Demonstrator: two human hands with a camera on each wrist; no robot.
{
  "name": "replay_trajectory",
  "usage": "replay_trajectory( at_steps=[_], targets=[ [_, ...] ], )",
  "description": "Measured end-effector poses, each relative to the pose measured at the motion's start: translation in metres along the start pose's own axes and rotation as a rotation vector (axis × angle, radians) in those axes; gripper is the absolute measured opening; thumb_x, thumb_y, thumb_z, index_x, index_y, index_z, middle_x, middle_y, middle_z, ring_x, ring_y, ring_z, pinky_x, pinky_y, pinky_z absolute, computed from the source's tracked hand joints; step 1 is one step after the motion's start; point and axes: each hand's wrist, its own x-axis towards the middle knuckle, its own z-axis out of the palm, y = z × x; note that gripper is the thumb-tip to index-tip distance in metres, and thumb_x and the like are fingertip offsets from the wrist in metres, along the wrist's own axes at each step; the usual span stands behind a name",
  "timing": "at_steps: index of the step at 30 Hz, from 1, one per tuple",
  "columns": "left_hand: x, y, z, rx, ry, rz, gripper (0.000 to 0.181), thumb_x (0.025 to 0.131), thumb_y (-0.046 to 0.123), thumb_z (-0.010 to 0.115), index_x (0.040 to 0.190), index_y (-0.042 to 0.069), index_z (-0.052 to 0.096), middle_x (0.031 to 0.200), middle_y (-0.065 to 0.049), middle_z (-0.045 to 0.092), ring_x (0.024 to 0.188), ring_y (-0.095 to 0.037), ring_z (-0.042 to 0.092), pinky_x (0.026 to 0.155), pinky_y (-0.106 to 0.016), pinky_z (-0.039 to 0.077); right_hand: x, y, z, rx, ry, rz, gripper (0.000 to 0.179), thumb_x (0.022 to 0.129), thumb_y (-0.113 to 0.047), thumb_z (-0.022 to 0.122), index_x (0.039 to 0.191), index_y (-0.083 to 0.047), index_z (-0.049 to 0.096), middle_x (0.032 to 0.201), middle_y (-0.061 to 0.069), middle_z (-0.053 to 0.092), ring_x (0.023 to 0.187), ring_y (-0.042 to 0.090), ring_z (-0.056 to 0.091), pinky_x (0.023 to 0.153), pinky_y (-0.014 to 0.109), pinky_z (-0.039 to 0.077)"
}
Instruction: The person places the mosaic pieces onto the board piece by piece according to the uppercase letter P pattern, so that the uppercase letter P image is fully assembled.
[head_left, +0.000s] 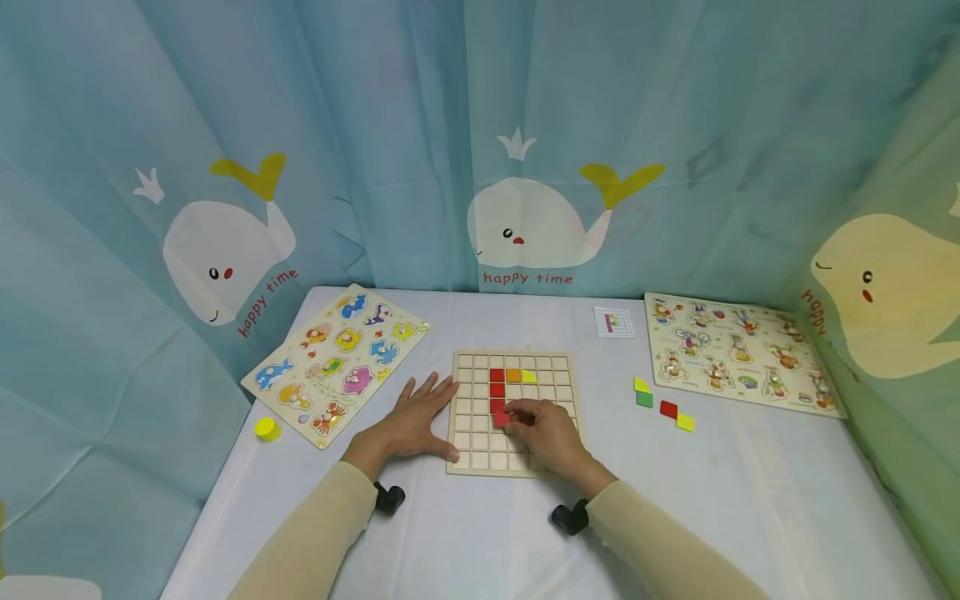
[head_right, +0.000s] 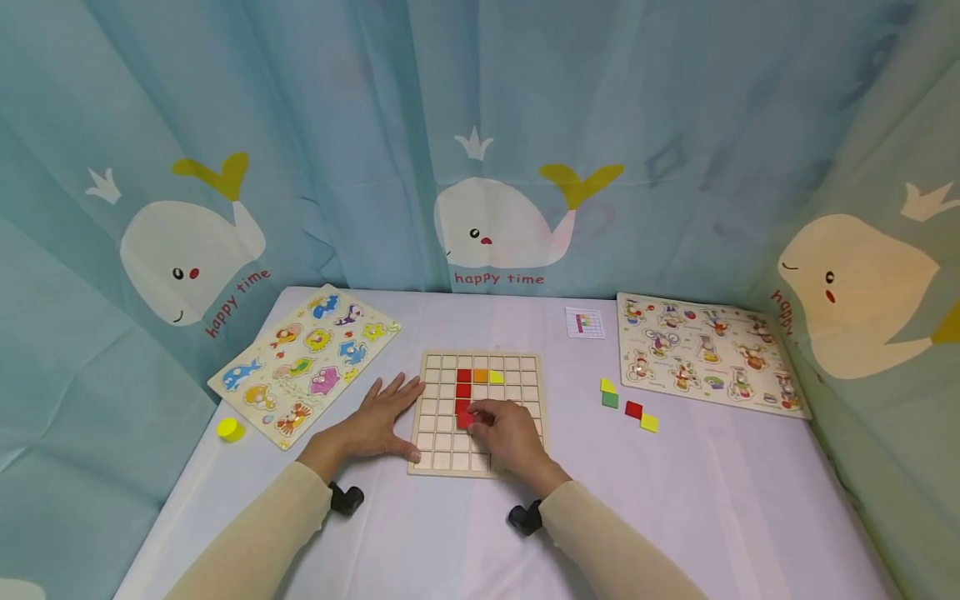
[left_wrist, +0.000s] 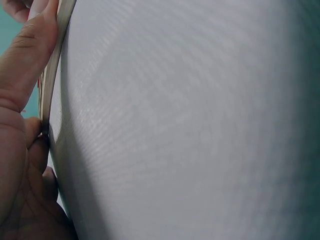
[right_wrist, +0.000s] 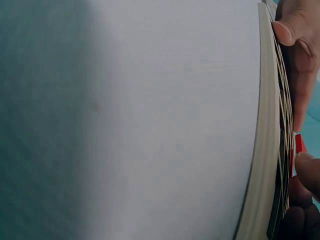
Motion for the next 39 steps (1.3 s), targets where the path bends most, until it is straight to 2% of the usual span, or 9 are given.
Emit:
replay_trajectory(
  at_steps=[5,13,17,30,33,39],
  targets=[
    [-0.0002,0.0005,-0.0004,-0.008,0.001,0.003,0.122,0.074,0.059,0.09,0.169,0.018,0.025,0.178,0.002,0.017,0.166,-0.022,0.0,0.134,-0.048,-0.009,-0.0005,-0.0019,0.003,-0.051,0.013,-0.039,0.022,0.087,-0.006,0.084,0.108,-0.013,0.082,0.088,-0.006,0.074,0.082,0.01,0.06,0.076,0.03,0.051],
    [-0.0002,-0.0003,-0.0003,-0.002,0.001,0.006,0.122,0.074,0.059,0.09,0.17,0.019,0.025,0.178,0.003,0.017,0.166,-0.023,0.0,0.134,-0.048,-0.008,-0.001,-0.0037,0.0043,-0.067,0.031,-0.071,0.022,0.085,-0.008,0.087,0.106,-0.013,0.083,0.102,-0.002,0.081,0.089,0.013,0.066,0.081,0.035,0.054],
    [-0.0008,-0.0002,-0.0004,-0.003,0.003,0.006,0.122,0.074,0.059,0.09,0.169,0.018,0.025,0.178,0.002,0.017,0.166,-0.023,0.001,0.134,-0.048,-0.008,-0.0004,-0.0039,0.0044,-0.087,0.03,-0.077,0.022,0.085,-0.009,0.087,0.106,-0.013,0.084,0.102,-0.001,0.081,0.09,0.015,0.066,0.083,0.037,0.054],
    [0.0001,-0.0023,0.0018,-0.002,0.003,0.008,0.123,0.074,0.061,0.089,0.17,0.019,0.025,0.178,0.002,0.018,0.166,-0.022,0.0,0.134,-0.048,-0.008,-0.0017,-0.0036,0.0044,-0.092,0.033,-0.081,0.023,0.084,-0.011,0.089,0.106,-0.014,0.084,0.097,-0.003,0.079,0.084,0.012,0.061,0.077,0.032,0.051],
    [0.0005,-0.0026,0.0022,-0.001,-0.002,0.005,0.123,0.074,0.061,0.089,0.17,0.019,0.024,0.178,0.002,0.017,0.166,-0.023,0.0,0.134,-0.048,-0.008,-0.0023,-0.0033,0.0038,-0.07,0.027,-0.073,0.023,0.084,-0.011,0.088,0.106,-0.014,0.084,0.095,-0.004,0.079,0.084,0.011,0.061,0.077,0.031,0.051],
    [0.0014,-0.0027,0.0022,-0.003,0.006,0.003,0.123,0.074,0.061,0.089,0.17,0.019,0.025,0.178,0.002,0.018,0.166,-0.024,0.0,0.134,-0.049,-0.008,-0.0016,-0.0001,0.0018,0.071,0.015,-0.011,0.022,0.089,-0.008,0.083,0.11,-0.013,0.081,0.094,-0.002,0.072,0.083,0.012,0.06,0.071,0.025,0.051]
  ],
)
